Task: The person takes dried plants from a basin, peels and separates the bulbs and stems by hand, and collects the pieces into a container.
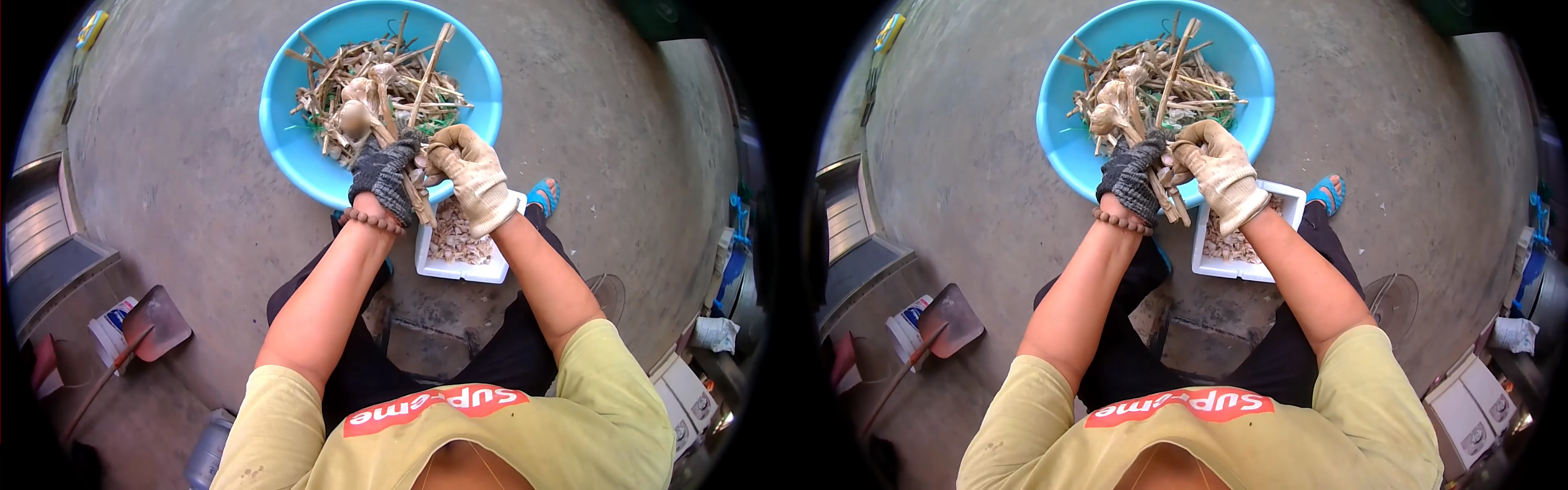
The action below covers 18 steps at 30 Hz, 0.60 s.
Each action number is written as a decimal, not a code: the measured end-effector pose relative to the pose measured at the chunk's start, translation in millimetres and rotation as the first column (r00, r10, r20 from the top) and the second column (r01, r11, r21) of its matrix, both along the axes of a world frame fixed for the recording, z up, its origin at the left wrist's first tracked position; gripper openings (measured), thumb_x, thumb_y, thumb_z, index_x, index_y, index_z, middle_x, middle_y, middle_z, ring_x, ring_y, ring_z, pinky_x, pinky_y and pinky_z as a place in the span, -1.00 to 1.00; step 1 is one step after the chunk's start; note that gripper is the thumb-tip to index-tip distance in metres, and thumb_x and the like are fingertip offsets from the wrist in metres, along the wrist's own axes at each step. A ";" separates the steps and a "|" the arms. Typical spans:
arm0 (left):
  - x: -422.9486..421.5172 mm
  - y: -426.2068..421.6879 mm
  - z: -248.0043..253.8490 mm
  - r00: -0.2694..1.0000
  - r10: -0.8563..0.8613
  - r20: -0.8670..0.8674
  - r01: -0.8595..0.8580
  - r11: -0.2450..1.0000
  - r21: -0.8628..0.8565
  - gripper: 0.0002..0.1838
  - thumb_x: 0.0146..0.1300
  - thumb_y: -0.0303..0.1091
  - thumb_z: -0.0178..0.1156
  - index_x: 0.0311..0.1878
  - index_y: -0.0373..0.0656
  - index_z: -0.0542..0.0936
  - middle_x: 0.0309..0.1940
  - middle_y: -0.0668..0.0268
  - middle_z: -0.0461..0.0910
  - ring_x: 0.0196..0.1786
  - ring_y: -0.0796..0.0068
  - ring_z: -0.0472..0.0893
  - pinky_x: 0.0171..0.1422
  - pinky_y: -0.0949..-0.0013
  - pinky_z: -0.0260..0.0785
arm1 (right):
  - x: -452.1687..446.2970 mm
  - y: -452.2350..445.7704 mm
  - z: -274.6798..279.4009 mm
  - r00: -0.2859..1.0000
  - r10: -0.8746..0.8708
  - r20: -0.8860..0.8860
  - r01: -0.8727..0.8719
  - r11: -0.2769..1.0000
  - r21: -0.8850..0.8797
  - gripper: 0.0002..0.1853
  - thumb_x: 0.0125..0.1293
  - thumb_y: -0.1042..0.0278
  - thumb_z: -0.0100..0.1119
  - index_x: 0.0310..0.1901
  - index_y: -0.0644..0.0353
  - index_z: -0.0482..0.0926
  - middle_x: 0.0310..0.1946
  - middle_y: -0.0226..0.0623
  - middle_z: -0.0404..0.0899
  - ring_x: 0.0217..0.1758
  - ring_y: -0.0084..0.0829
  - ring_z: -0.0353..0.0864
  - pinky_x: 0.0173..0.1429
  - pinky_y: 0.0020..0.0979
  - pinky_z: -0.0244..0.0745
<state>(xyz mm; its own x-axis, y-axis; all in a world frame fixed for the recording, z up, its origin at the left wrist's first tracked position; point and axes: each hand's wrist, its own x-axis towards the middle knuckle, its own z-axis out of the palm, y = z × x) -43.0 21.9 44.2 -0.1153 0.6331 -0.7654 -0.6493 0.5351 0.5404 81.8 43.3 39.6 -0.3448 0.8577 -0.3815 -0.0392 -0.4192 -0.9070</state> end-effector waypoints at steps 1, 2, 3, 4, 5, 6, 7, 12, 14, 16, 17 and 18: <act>-0.1 -0.2 -0.1 1.000 0.002 0.001 -0.002 1.000 -0.001 -0.70 0.07 -0.39 0.18 -0.13 -0.26 0.43 -0.41 0.21 0.50 -0.46 0.43 0.52 -0.51 0.41 0.41 | 0.7 0.6 -3.3 1.000 -0.015 -0.019 0.015 0.999 -0.032 -0.85 0.21 0.51 0.01 -0.21 0.34 0.35 -0.45 -0.27 0.47 -0.46 -0.48 0.57 -0.39 -0.49 0.56; 0.0 -0.8 0.2 0.999 0.017 -0.027 -0.017 1.000 0.019 -0.71 0.06 -0.39 0.19 -0.15 -0.27 0.44 -0.40 0.20 0.50 -0.46 0.43 0.53 -0.50 0.42 0.42 | -0.6 -0.3 -2.4 1.000 -0.014 -0.019 0.013 0.999 -0.031 -0.85 0.21 0.51 0.01 -0.21 0.34 0.35 -0.45 -0.27 0.47 -0.46 -0.48 0.57 -0.39 -0.49 0.56; 0.1 -0.7 -0.3 0.998 0.032 -0.055 -0.030 0.999 0.038 -0.72 0.05 -0.39 0.20 -0.17 -0.27 0.45 -0.40 0.20 0.51 -0.45 0.44 0.54 -0.49 0.42 0.43 | -2.5 -1.1 -2.0 1.000 -0.006 -0.012 0.006 1.000 -0.025 -0.86 0.21 0.51 0.00 -0.21 0.34 0.35 -0.46 -0.27 0.47 -0.47 -0.48 0.57 -0.39 -0.49 0.56; -1.4 -2.3 -7.5 0.998 0.033 -0.054 -0.031 0.999 0.037 -0.72 0.05 -0.39 0.20 -0.17 -0.27 0.45 -0.40 0.20 0.51 -0.45 0.44 0.54 -0.49 0.42 0.43 | -4.2 -2.0 -1.7 1.000 0.002 -0.005 -0.002 1.000 -0.018 -0.86 0.21 0.51 -0.01 -0.20 0.34 0.35 -0.46 -0.27 0.46 -0.48 -0.48 0.56 -0.39 -0.49 0.57; -3.8 -6.0 -22.6 0.943 -0.111 -0.313 0.157 0.980 0.126 -0.71 0.04 -0.40 0.20 -0.16 -0.27 0.44 -0.39 0.19 0.52 -0.44 0.44 0.54 -0.47 0.43 0.43 | -5.0 -4.3 -2.4 0.999 0.008 0.033 -0.009 1.000 0.019 -0.83 0.19 0.47 0.04 -0.22 0.35 0.37 -0.47 -0.26 0.47 -0.49 -0.50 0.55 -0.40 -0.50 0.55; -5.5 -5.9 -29.9 0.803 -0.211 -0.558 0.354 0.922 0.160 -0.70 0.04 -0.40 0.20 -0.15 -0.28 0.44 -0.38 0.19 0.52 -0.42 0.45 0.55 -0.46 0.44 0.44 | -5.0 -3.6 1.5 0.999 0.008 0.034 -0.008 1.000 0.019 -0.83 0.19 0.47 0.04 -0.22 0.35 0.37 -0.47 -0.26 0.47 -0.49 -0.50 0.55 -0.40 -0.50 0.55; -3.1 -2.0 -37.5 0.916 -0.114 -0.385 0.178 0.974 0.136 -0.68 0.02 -0.41 0.21 -0.14 -0.29 0.44 -0.35 0.18 0.53 -0.37 0.46 0.56 -0.41 0.46 0.45 | -4.8 -1.9 8.5 0.982 0.074 0.172 -0.084 0.995 0.056 -0.81 0.17 0.44 0.08 -0.23 0.35 0.38 -0.48 -0.25 0.48 -0.49 -0.51 0.54 -0.41 -0.51 0.54; 2.2 -6.5 -31.4 0.872 -0.132 -0.471 0.228 0.961 0.154 -0.57 -0.02 -0.23 0.25 -0.19 -0.41 0.47 -0.39 0.09 0.55 -0.36 0.35 0.53 -0.29 0.36 0.39 | 2.0 -1.1 -3.5 0.967 0.110 0.232 -0.124 0.991 0.050 -0.77 0.12 0.42 0.13 -0.23 0.32 0.39 -0.52 -0.28 0.47 -0.51 -0.55 0.50 -0.45 -0.51 0.52; 5.3 -6.3 -20.0 0.907 -0.107 -0.407 0.189 0.968 0.165 -0.59 -0.02 -0.25 0.25 -0.19 -0.39 0.47 -0.39 0.09 0.55 -0.37 0.36 0.54 -0.30 0.37 0.39 | -1.3 -4.5 1.8 0.991 0.030 0.133 -0.030 1.000 -0.002 -0.80 0.15 0.44 0.08 -0.20 0.32 0.39 -0.53 -0.29 0.45 -0.52 -0.55 0.49 -0.45 -0.49 0.52; 7.3 -5.9 -7.7 0.833 -0.103 -0.543 0.272 0.932 0.240 -0.60 -0.02 -0.29 0.25 -0.17 -0.38 0.46 -0.40 0.11 0.55 -0.36 0.41 0.54 -0.32 0.42 0.40 | -1.2 -6.2 0.8 0.998 -0.052 0.038 0.054 0.996 -0.066 -0.81 0.17 0.47 0.03 -0.18 0.31 0.38 -0.55 -0.31 0.44 -0.53 -0.55 0.48 -0.45 -0.48 0.52; 6.8 -3.8 4.8 0.938 -0.125 -0.322 0.174 0.976 0.129 -0.70 0.08 -0.43 0.15 -0.10 -0.27 0.43 -0.25 0.18 0.50 -0.25 0.44 0.54 -0.28 0.43 0.45 | 0.9 -5.5 -3.9 0.985 -0.132 -0.115 0.115 0.982 -0.148 -0.82 0.20 0.48 -0.03 -0.16 0.31 0.37 -0.54 -0.30 0.44 -0.54 -0.54 0.48 -0.43 -0.47 0.52; 6.4 -4.7 0.8 0.939 -0.121 -0.322 0.171 0.977 0.130 -0.70 0.08 -0.43 0.15 -0.10 -0.27 0.43 -0.25 0.18 0.50 -0.25 0.44 0.54 -0.28 0.43 0.45 | 1.0 -4.1 -5.2 0.941 -0.221 -0.257 0.160 0.958 -0.238 -0.82 0.22 0.50 -0.08 -0.14 0.32 0.36 -0.53 -0.30 0.44 -0.54 -0.53 0.47 -0.41 -0.47 0.53</act>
<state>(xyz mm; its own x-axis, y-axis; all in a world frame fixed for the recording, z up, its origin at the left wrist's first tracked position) -36.6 17.2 45.0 -0.2289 0.7676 -0.5987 -0.3567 0.5061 0.7853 82.8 39.3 34.4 -0.3009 0.8281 -0.4729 -0.3753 -0.5587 -0.7396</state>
